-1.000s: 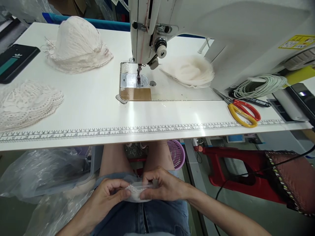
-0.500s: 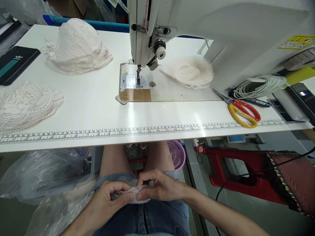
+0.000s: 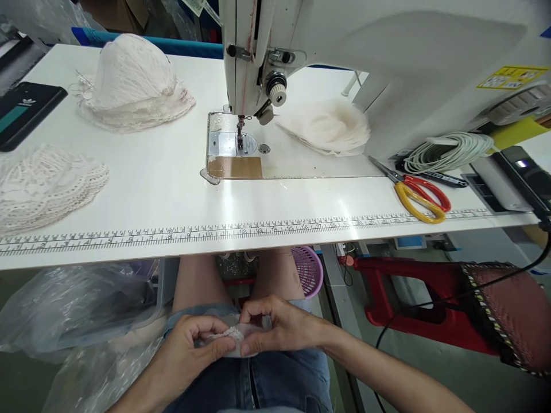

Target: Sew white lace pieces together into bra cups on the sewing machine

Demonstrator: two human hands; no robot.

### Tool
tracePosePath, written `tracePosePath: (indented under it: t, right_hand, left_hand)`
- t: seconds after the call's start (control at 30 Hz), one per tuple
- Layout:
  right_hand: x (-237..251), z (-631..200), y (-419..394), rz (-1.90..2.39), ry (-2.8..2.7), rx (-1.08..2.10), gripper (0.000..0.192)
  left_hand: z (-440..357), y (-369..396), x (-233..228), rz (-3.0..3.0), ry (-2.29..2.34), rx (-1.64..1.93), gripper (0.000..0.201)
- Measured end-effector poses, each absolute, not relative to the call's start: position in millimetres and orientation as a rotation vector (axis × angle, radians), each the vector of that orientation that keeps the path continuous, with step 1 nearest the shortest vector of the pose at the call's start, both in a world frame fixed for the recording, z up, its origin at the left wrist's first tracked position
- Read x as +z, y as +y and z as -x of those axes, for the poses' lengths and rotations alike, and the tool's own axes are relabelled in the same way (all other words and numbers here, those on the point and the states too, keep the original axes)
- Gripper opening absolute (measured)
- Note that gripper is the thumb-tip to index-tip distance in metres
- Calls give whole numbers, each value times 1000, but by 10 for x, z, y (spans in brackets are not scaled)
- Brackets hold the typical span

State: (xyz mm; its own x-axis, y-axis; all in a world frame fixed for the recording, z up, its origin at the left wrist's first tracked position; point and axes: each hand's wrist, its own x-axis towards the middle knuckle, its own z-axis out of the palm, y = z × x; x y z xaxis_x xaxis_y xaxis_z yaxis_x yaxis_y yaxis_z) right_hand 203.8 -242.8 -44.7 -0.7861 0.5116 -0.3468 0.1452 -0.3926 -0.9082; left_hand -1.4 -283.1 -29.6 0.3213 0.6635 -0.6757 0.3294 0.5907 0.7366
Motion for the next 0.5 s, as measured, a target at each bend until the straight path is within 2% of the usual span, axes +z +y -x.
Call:
tracePosePath:
  t: [0.37,0.5]
  right_hand:
    - [-461,-2077,-2389,871,-1875,2152,34]
    - [-442,-2061,-2354,829,-2125,1912,24]
  left_hand:
    - [-3,-2815,-291,-979,1301,297,30]
    - [9,-2780,-262,-1093,1291,275,25]
